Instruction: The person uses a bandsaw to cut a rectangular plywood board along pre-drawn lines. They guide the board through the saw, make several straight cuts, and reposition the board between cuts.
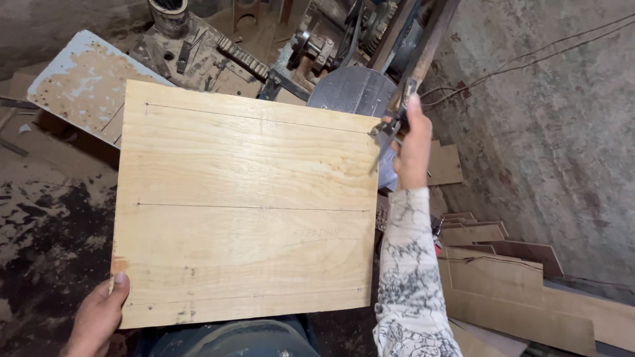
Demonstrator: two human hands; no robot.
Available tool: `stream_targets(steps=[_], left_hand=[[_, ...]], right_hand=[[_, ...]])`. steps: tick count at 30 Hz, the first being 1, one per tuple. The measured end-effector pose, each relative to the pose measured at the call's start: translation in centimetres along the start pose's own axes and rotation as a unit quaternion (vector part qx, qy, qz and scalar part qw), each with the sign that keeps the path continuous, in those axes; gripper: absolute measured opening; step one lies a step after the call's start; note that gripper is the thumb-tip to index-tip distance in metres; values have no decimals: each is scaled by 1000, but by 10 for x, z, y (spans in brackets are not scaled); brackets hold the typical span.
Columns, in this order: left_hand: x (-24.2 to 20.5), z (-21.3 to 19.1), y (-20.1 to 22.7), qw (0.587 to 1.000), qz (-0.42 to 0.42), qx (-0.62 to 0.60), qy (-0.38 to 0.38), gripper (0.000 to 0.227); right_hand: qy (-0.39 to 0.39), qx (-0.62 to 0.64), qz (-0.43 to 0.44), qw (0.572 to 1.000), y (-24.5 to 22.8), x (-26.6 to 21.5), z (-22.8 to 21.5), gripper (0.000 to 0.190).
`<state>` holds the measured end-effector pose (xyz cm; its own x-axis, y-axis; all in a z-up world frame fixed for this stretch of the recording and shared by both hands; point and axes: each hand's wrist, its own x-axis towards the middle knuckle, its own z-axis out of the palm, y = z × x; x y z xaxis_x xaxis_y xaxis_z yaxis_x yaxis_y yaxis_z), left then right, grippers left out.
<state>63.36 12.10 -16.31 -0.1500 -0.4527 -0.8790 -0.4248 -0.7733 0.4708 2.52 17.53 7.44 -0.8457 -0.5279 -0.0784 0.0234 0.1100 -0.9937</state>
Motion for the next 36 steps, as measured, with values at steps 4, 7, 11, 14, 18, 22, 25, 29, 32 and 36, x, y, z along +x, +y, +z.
stream_targets(steps=[4, 7, 11, 14, 18, 22, 25, 29, 32, 36], left_hand=[[7, -2, -6, 999, 32, 1, -30, 60], [14, 0, -6, 1000, 26, 9, -14, 61], [18, 2, -7, 1000, 11, 10, -19, 62], [18, 2, -4, 1000, 1, 1, -23, 63], [19, 2, 0, 999, 6, 19, -27, 64], [22, 3, 2, 999, -8, 27, -16, 64], [28, 4, 2, 999, 25, 41, -17, 61], [35, 1, -6, 999, 23, 41, -26, 62], [43, 3, -5, 998, 35, -15, -50, 61], [45, 4, -12, 998, 24, -13, -49, 62]], right_hand=[[-18, 11, 78, 997, -15, -13, -19, 57], [-6, -8, 49, 999, 1, -2, -21, 48], [-41, 84, 8, 996, 39, 21, -20, 54], [-32, 8, -39, 999, 58, 27, -21, 53], [-37, 7, 9, 999, 48, 15, -21, 37], [-110, 111, 66, 985, 1, -28, -28, 85], [-71, 298, 77, 949, -40, -41, -18, 103], [-124, 316, 19, 940, -59, -37, -24, 119], [-132, 315, 15, 940, -38, -36, -40, 122], [14, -155, -15, 988, 37, -74, -65, 27]])
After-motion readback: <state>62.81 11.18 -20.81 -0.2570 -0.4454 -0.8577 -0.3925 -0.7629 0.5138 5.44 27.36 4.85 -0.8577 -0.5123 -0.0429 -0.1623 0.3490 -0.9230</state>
